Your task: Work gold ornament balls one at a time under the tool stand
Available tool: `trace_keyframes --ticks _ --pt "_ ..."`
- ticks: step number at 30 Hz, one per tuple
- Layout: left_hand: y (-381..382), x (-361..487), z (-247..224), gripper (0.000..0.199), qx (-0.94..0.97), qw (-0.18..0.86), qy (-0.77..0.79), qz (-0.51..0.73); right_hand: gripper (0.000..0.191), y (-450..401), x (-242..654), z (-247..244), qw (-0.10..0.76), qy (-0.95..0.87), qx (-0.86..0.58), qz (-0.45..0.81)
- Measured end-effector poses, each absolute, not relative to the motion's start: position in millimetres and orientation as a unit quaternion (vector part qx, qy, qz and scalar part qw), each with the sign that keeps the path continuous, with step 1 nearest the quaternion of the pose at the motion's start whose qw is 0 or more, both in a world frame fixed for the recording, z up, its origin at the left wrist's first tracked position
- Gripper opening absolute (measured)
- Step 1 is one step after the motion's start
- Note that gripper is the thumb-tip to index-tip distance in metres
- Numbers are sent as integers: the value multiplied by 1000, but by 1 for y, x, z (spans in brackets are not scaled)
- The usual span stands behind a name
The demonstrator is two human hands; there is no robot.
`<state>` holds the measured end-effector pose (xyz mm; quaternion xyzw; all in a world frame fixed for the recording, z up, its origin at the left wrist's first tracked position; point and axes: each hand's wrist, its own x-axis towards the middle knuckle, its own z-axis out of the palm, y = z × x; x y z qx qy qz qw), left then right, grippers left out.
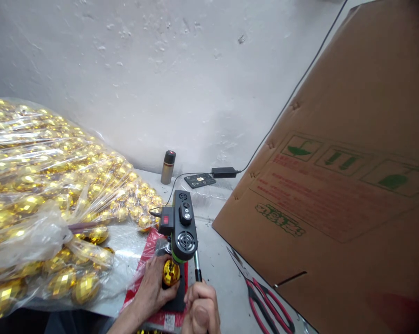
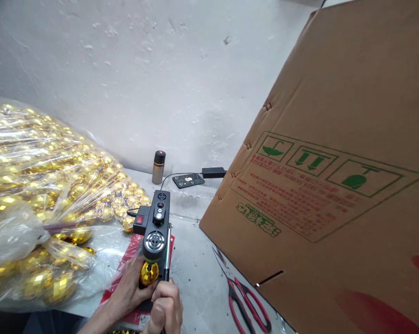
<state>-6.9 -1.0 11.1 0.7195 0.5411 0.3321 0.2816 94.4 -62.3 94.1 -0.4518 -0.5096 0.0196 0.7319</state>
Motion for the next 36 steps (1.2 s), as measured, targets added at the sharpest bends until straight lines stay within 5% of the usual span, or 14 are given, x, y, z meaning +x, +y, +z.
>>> trace_keyframes --ticks 20,36 --pt "1 -7 8 39 717 284 550 320 43 -46 90 50 739 -504 -440 -81" --pt "-15 -21 5 55 653 302 517 464 36 -46 114 186 680 -589 -437 -14"
